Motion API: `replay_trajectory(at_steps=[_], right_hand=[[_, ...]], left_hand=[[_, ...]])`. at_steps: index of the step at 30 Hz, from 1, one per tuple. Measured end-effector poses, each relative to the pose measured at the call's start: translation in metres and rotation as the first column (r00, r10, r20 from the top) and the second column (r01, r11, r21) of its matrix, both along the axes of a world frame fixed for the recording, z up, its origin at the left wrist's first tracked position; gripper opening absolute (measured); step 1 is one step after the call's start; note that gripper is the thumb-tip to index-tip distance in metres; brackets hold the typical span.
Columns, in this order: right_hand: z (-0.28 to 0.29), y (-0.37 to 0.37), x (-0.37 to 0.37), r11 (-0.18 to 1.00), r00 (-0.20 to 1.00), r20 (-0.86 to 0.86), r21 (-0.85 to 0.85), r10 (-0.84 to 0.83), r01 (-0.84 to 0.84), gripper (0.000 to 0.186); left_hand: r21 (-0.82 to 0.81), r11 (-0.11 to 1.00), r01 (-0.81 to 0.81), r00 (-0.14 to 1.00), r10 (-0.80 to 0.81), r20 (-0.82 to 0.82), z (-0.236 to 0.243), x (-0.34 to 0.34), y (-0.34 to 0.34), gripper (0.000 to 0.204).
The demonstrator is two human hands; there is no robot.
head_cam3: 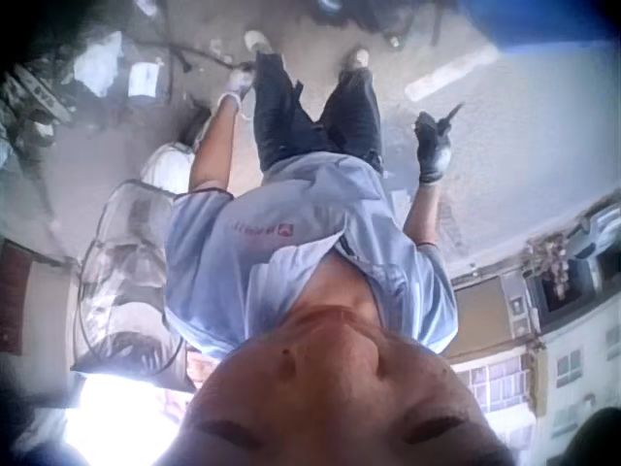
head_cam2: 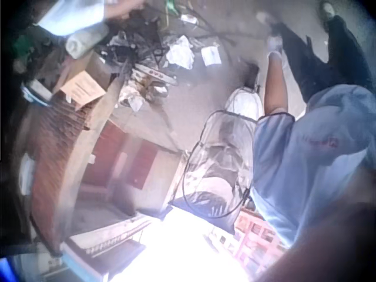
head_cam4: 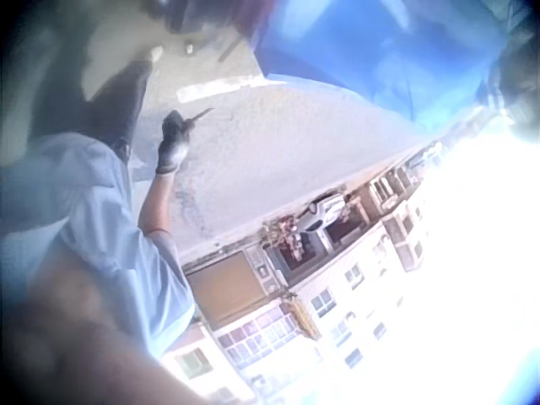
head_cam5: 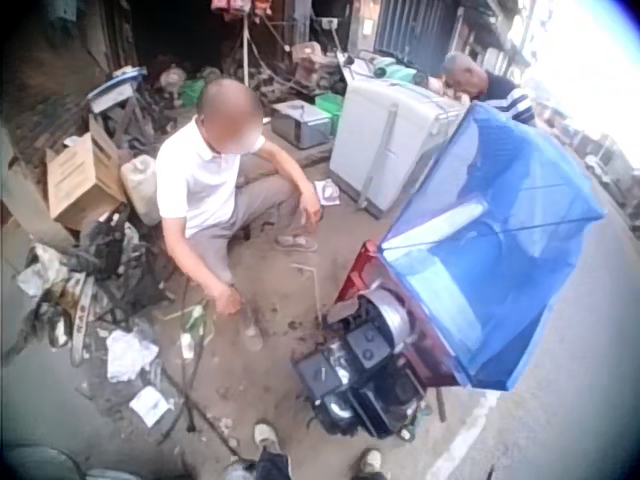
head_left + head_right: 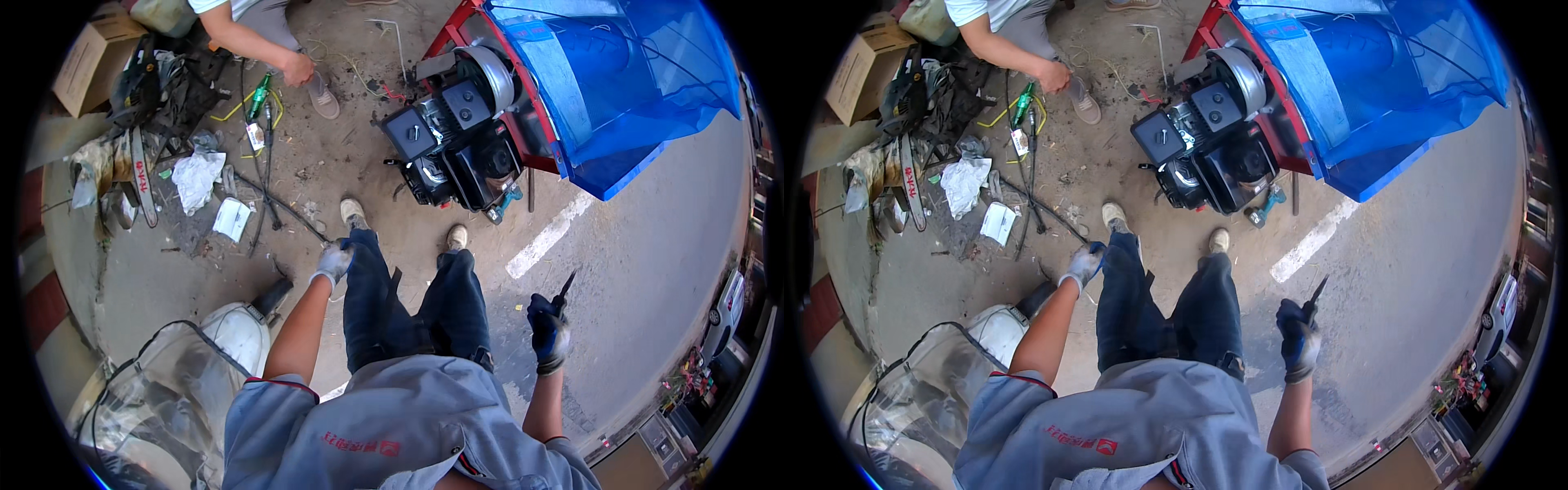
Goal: The person uses pliers to adjust and tighten components on a small engine mounted on a three-wheeled vehicle. They manipulate wires and internal parts while another person observes nearby.
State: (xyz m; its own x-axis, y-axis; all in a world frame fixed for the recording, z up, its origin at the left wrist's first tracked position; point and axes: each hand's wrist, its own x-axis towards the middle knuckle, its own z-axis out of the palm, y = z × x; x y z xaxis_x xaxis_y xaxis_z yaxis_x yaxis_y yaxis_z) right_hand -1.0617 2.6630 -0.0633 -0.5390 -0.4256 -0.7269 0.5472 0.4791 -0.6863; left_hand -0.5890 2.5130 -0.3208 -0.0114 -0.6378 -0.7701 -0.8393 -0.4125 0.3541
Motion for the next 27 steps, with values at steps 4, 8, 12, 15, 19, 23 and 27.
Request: replay_trajectory(at_steps=[4,8,12,15,19,23,27], right_hand=[[-0.02,0.015,0.065,0.969,0.967,-0.115,0.123,0.229,-0.215,0.033],[-0.079,0.004,0.096,0.918,0.929,-0.081,0.208,0.36,-0.338,0.034],[-0.174,-0.026,0.112,0.77,0.728,-0.264,0.31,0.633,-0.558,0.031],[-0.241,-0.055,0.115,0.644,0.421,-0.552,0.305,0.72,-0.702,0.028],[-0.301,-0.082,0.113,0.907,0.872,0.276,-0.246,0.404,-0.342,0.039],[-0.366,-0.107,0.124,0.678,0.835,0.228,-0.702,0.502,-0.216,0.044],[-0.405,-0.117,0.13,0.565,0.738,0.375,-0.825,0.561,-0.01,0.045]], left_hand=[[-0.011,0.989,0.148,0.984,-0.148,-0.099,0.021,-0.05,-0.068,0.056],[-0.255,0.937,0.238,0.916,-0.304,-0.262,0.014,-0.102,-0.093,0.058],[-0.48,0.849,0.221,0.844,-0.413,-0.342,-0.026,-0.146,-0.115,0.067],[-0.601,0.754,0.265,0.803,-0.517,-0.296,-0.057,-0.167,-0.124,0.072],[-0.738,0.533,0.413,0.725,-0.683,-0.088,-0.095,-0.181,-0.142,0.071],[-0.837,0.396,0.378,0.663,-0.746,-0.053,-0.123,-0.181,-0.156,0.068],[-0.906,0.305,0.292,0.636,-0.77,-0.054,-0.141,-0.182,-0.16,0.069]])
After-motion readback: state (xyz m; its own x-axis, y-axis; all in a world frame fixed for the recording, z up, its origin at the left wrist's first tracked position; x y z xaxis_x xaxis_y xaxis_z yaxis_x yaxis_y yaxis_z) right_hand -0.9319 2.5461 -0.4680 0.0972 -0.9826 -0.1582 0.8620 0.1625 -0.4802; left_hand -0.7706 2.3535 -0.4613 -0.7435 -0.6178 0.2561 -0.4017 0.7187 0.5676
